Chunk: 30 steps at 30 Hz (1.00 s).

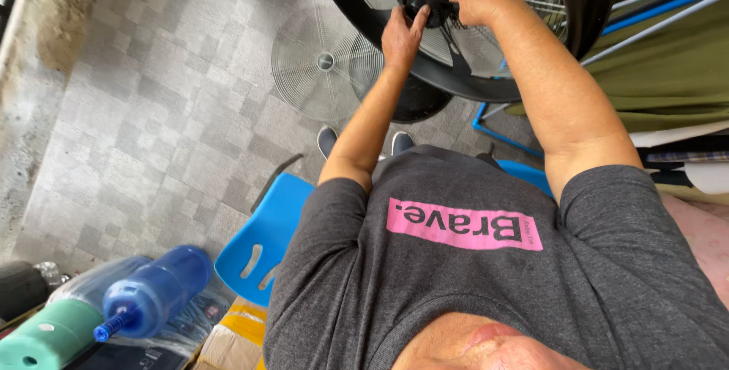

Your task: The person assembles a standing fan by attaching the front wire cage to the fan head. They use a screwdriver to tighten screws around the cage rim, securing it in place.

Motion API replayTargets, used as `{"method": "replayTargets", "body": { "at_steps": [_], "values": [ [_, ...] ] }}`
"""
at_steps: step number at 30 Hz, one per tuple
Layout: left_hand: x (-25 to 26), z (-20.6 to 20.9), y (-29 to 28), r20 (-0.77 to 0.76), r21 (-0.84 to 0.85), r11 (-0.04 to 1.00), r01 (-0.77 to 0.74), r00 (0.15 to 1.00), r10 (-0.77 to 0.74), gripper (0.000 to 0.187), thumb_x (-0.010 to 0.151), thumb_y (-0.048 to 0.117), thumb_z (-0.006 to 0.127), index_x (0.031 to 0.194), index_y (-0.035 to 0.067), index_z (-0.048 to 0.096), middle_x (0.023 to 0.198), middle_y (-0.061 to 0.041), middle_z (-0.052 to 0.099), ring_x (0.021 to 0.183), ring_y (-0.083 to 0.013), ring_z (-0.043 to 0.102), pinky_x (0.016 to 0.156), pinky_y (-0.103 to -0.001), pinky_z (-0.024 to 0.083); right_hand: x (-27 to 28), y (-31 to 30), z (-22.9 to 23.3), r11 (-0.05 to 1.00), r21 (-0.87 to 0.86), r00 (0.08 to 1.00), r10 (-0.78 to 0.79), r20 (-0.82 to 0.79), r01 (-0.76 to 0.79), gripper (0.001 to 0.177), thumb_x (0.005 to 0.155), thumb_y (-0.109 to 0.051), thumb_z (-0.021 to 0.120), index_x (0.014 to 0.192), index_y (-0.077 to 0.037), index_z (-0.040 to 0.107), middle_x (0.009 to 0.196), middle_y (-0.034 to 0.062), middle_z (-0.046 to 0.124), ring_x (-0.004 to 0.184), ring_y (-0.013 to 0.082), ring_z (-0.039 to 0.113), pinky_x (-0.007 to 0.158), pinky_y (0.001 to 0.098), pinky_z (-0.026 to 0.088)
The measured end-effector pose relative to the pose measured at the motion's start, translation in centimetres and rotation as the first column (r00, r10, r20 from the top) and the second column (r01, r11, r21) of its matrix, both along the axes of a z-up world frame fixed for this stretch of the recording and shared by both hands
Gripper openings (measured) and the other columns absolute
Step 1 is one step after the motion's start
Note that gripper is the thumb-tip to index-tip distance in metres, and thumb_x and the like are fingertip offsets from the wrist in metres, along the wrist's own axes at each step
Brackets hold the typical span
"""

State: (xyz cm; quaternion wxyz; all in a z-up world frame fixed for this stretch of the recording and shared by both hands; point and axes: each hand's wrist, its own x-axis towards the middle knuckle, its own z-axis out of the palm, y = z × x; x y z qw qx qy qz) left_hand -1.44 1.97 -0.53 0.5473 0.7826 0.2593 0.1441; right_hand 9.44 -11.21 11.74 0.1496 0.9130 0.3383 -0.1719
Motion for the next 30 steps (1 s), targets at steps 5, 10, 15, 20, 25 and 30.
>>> {"method": "replayTargets", "body": {
  "at_steps": [5, 10, 15, 20, 25, 30],
  "values": [
    [-0.1, -0.1, -3.0, 0.21, 0.01, 0.987, -0.159, 0.966, 0.153, 0.059, 0.098, 0.037, 0.065, 0.142, 0.005, 0.044, 0.125, -0.022, 0.062, 0.11, -0.0408, 0.064, 0.091, -0.047, 0.054, 0.1, 0.0, 0.1, 1.0, 0.0, 0.998, -0.008, -0.058, 0.008, 0.041, 0.081, -0.006, 0.066, 0.116, -0.023, 0.078, 0.108, 0.0119, 0.076, 0.108, 0.0349, 0.069, 0.089, 0.0504, 0.055],
    [0.7, -0.1, -3.7, 0.164, 0.13, 0.98, -0.153, 0.978, 0.131, 0.061, 0.101, 0.033, 0.059, 0.149, 0.004, 0.035, 0.122, -0.02, 0.056, 0.109, -0.0406, 0.062, 0.089, -0.047, 0.054, -0.1, 0.2, 1.4, 0.999, 0.021, 0.994, -0.043, -0.102, 0.046, 0.044, 0.08, -0.003, 0.065, 0.119, -0.022, 0.076, 0.11, 0.0131, 0.075, 0.108, 0.0348, 0.068, 0.091, 0.0488, 0.054],
    [1.2, -0.6, -3.7, 0.157, 0.091, 0.986, -0.137, 0.98, 0.122, 0.06, 0.103, 0.031, 0.056, 0.15, 0.003, 0.032, 0.121, -0.021, 0.056, 0.104, -0.0386, 0.064, 0.086, -0.045, 0.056, 0.1, 0.1, 1.0, 0.997, 0.034, 0.988, -0.063, -0.138, 0.069, 0.052, 0.079, 0.0, 0.064, 0.126, -0.021, 0.073, 0.115, 0.0129, 0.074, 0.109, 0.0344, 0.068, 0.093, 0.0466, 0.054],
    [1.8, -1.6, -3.7, 0.21, 0.143, 0.975, -0.17, 0.968, 0.138, 0.058, 0.103, 0.033, 0.056, 0.148, 0.003, 0.034, 0.121, -0.02, 0.06, 0.105, -0.0378, 0.066, 0.087, -0.044, 0.058, 0.0, -0.9, 0.2, 0.991, 0.128, 0.993, -0.023, -0.117, 0.038, 0.058, 0.077, 0.0, 0.064, 0.132, -0.019, 0.07, 0.117, 0.0159, 0.073, 0.11, 0.0357, 0.067, 0.094, 0.0482, 0.053],
    [2.0, -2.1, -4.1, 0.19, 0.114, 0.975, -0.19, 0.968, 0.166, 0.058, 0.104, 0.035, 0.054, 0.147, 0.002, 0.034, 0.124, -0.02, 0.061, 0.108, -0.037, 0.068, 0.088, -0.044, 0.058, -0.4, -1.0, 0.8, 0.99, 0.14, 0.992, -0.012, -0.125, 0.029, 0.056, 0.079, -0.001, 0.064, 0.132, -0.018, 0.071, 0.115, 0.0182, 0.073, 0.11, 0.037, 0.068, 0.096, 0.0487, 0.053],
    [2.3, -2.1, -4.6, 0.145, 0.065, 0.974, -0.217, 0.968, 0.206, 0.057, 0.104, 0.036, 0.053, 0.146, 0.002, 0.036, 0.13, -0.021, 0.061, 0.11, -0.0376, 0.067, 0.091, -0.044, 0.057, -0.5, -0.8, 0.8, 0.991, 0.134, 0.993, -0.011, -0.117, 0.027, 0.058, 0.076, -0.001, 0.065, 0.131, -0.017, 0.07, 0.114, 0.0186, 0.073, 0.109, 0.0366, 0.068, 0.094, 0.0489, 0.053]
  ]
}}
